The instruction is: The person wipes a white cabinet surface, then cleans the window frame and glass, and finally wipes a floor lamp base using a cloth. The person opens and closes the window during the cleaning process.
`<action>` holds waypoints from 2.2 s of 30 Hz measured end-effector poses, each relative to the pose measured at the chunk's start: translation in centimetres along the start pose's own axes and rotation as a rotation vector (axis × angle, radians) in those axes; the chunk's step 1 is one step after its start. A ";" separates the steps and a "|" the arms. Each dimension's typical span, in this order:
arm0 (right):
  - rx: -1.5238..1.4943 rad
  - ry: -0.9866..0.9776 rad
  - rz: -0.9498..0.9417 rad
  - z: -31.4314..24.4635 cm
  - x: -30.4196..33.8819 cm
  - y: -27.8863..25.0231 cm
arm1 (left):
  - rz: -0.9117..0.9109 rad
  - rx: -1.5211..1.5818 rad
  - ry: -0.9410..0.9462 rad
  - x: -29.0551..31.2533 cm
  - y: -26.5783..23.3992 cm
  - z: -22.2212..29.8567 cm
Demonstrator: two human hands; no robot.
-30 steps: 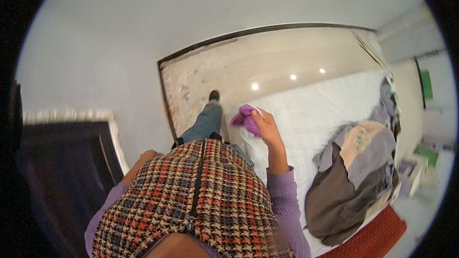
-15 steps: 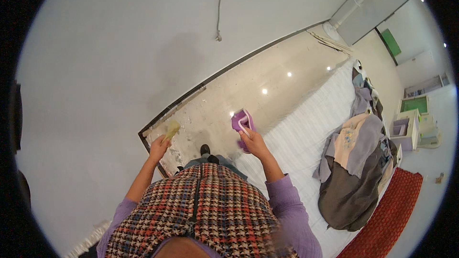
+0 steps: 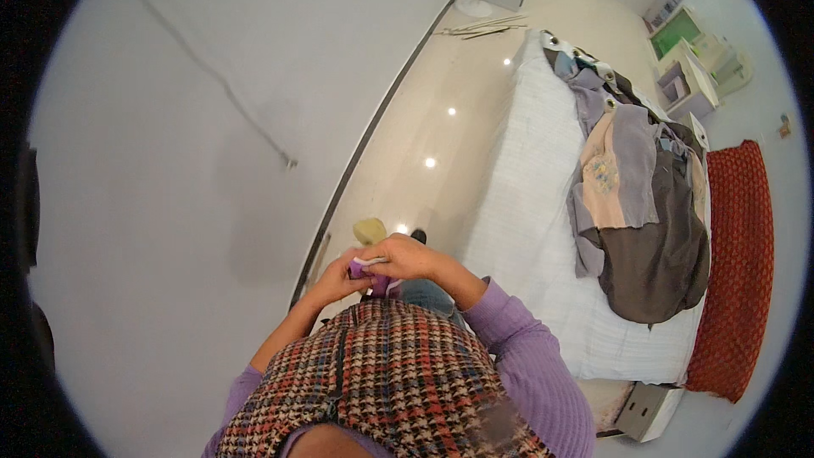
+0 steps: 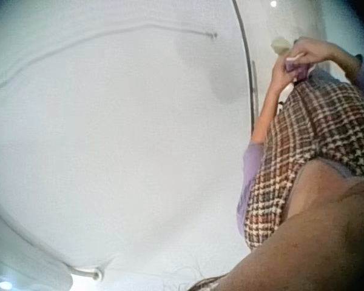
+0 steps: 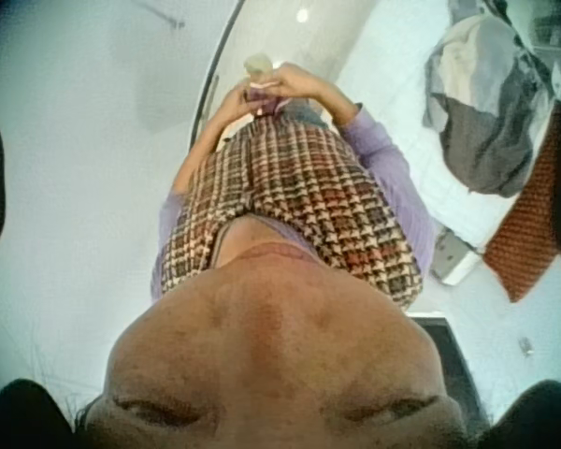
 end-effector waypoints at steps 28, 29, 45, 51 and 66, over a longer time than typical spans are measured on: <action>-0.210 0.486 0.703 38.8 -8.6 -54.6 | -0.191 0.019 0.321 -69.6 -11.3 14.8; -0.198 0.569 0.756 40.6 -7.7 -56.8 | -0.137 -0.052 0.373 -72.4 -12.4 16.6; -0.224 0.977 1.454 62.4 7.2 -82.3 | -0.612 -0.385 0.229 -118.0 -7.0 17.2; -0.177 0.764 1.387 70.2 3.3 -102.2 | -0.759 -0.862 -0.215 -128.1 -16.8 -9.2; -0.272 0.577 1.448 88.8 -2.0 -137.4 | -0.781 -0.946 -0.445 -152.2 -23.3 -23.0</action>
Point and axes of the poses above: each hand's wrist, its own x-axis away from the middle knuckle, its own y-axis out of the palm, z = x × y, the point moved 10 cm from there along -x, towards the middle knuckle, and after that the axes turned 2 degrees about -z, right-handed, at the moved point
